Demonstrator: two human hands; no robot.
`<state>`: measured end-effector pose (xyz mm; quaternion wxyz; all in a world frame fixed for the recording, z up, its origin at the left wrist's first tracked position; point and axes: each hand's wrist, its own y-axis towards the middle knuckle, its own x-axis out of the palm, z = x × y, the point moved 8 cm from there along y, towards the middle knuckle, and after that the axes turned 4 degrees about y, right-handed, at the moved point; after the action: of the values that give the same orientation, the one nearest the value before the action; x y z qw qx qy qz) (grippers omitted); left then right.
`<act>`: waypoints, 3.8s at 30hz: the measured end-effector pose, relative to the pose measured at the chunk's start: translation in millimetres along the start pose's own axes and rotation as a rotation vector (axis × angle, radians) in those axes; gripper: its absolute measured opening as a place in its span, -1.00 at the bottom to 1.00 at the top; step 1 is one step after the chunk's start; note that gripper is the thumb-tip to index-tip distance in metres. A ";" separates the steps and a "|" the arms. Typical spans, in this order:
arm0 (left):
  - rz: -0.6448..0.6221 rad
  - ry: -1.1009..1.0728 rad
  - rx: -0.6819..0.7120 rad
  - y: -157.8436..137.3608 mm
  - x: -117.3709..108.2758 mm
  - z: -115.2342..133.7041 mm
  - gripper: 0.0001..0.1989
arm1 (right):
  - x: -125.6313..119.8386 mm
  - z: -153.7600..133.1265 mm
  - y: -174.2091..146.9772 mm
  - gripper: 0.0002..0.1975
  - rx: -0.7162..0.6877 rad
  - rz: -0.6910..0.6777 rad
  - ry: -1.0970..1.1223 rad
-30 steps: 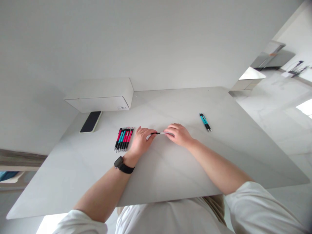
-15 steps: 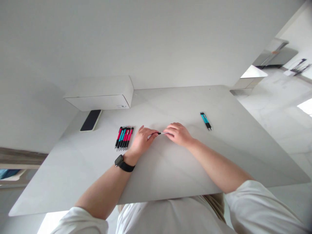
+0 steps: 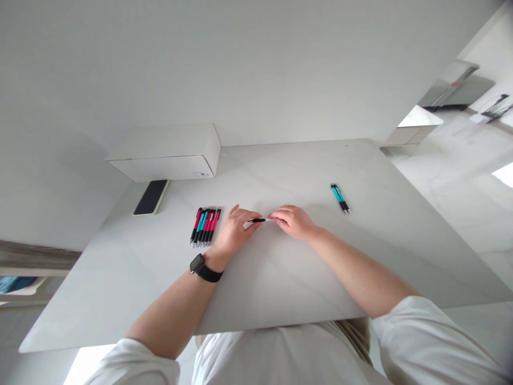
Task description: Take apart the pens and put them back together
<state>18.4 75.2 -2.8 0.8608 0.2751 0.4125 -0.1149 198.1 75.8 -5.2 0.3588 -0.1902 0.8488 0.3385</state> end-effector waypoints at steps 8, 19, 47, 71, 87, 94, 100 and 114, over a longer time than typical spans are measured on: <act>0.011 -0.026 -0.094 0.1 -6.4 -4.6 -0.72 | -6.9 4.0 0.3 -0.81 0.031 0.075 0.057; 0.016 -0.095 -0.112 -0.2 -2.8 -9.5 -0.72 | -8.8 8.1 -0.7 -0.81 0.045 0.080 0.027; -0.021 -0.106 -0.024 2.4 1.7 -5.2 -0.71 | -13.1 -0.4 0.3 -0.80 -0.017 0.111 -0.005; -0.003 -0.096 -0.029 3.1 -2.1 -3.9 -0.73 | -15.0 -2.8 0.4 -0.81 -0.036 0.126 -0.019; -0.010 -0.119 -0.022 4.0 -0.9 -4.2 -0.76 | -16.4 -4.7 0.3 -0.80 -0.044 0.127 -0.009; 0.045 -0.127 -0.011 3.1 -7.8 -2.5 -0.83 | -14.6 -1.8 -0.1 -0.82 -0.026 0.119 0.018; 0.069 -0.128 0.005 3.1 -9.4 -2.5 -0.85 | -12.5 1.8 0.2 -0.83 0.013 0.109 0.067; 0.125 -0.120 -0.070 2.9 -13.0 -10.4 -0.88 | -17.5 20.4 -3.1 -0.78 0.142 0.153 0.147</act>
<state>4.7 83.2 3.1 0.8985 0.2627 0.3459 -0.0630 221.3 89.6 -4.1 0.2814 -0.1235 0.9066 0.2892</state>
